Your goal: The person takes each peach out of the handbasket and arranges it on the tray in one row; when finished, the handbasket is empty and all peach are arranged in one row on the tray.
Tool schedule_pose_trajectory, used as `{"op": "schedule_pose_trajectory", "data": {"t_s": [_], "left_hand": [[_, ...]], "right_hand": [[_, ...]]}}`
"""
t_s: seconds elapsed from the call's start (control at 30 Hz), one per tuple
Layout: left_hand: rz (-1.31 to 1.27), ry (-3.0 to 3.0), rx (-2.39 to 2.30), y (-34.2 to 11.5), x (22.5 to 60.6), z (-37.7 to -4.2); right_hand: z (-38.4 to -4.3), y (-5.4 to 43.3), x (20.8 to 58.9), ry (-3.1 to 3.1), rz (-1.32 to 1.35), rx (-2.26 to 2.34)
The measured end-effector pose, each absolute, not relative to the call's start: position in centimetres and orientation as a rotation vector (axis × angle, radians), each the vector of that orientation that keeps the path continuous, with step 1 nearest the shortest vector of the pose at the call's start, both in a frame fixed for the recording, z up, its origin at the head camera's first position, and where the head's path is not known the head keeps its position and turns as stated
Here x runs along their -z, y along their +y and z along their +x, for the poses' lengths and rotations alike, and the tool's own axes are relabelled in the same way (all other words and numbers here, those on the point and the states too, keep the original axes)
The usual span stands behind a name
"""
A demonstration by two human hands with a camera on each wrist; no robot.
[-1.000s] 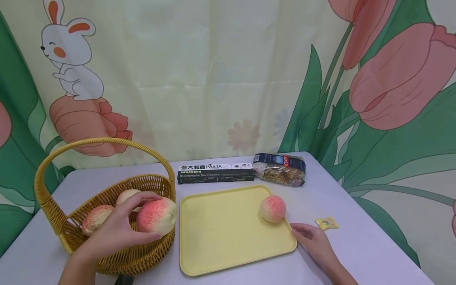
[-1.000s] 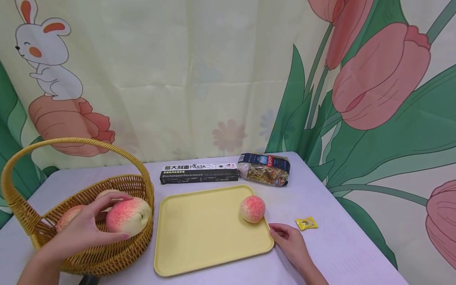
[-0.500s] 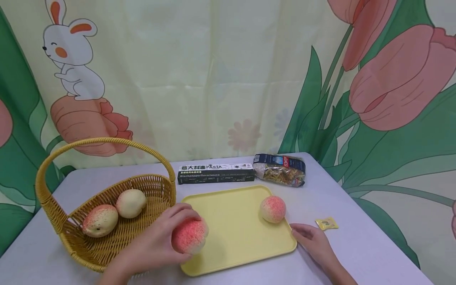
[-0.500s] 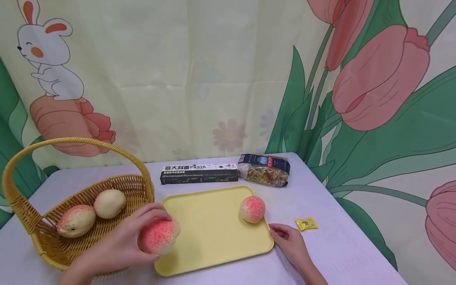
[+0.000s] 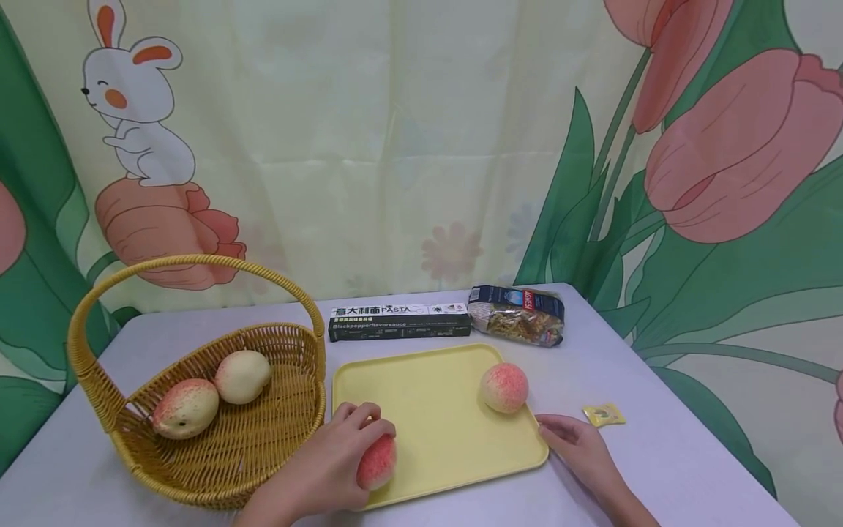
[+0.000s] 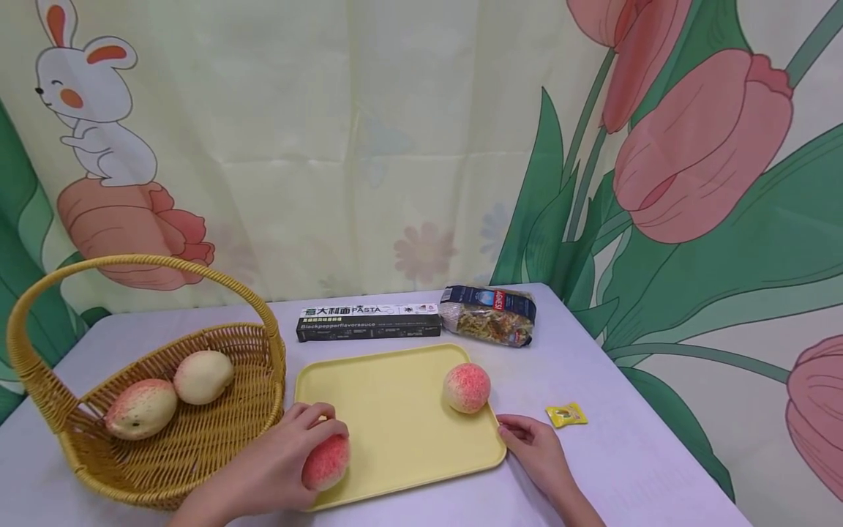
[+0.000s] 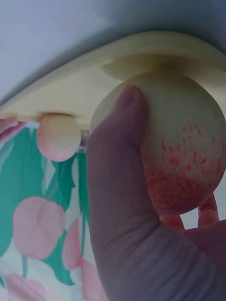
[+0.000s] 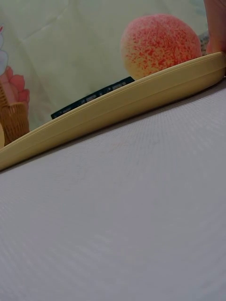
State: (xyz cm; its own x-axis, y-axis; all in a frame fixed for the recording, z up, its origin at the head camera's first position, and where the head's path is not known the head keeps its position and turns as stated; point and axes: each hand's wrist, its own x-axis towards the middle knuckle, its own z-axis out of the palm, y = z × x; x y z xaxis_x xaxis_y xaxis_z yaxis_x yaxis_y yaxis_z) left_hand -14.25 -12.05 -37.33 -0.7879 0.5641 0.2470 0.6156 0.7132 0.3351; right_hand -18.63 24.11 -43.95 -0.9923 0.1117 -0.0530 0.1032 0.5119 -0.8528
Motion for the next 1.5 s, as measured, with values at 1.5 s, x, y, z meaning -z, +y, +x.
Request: {"op": "schedule_pose_trajectory", "data": {"t_s": [1.5], "left_hand": [[-0.909,-2.787,1.157,-11.7,38.3,-15.8]], "right_hand": [[-18.5,24.2,43.9,-2.719,-0.185,-1.519]]}}
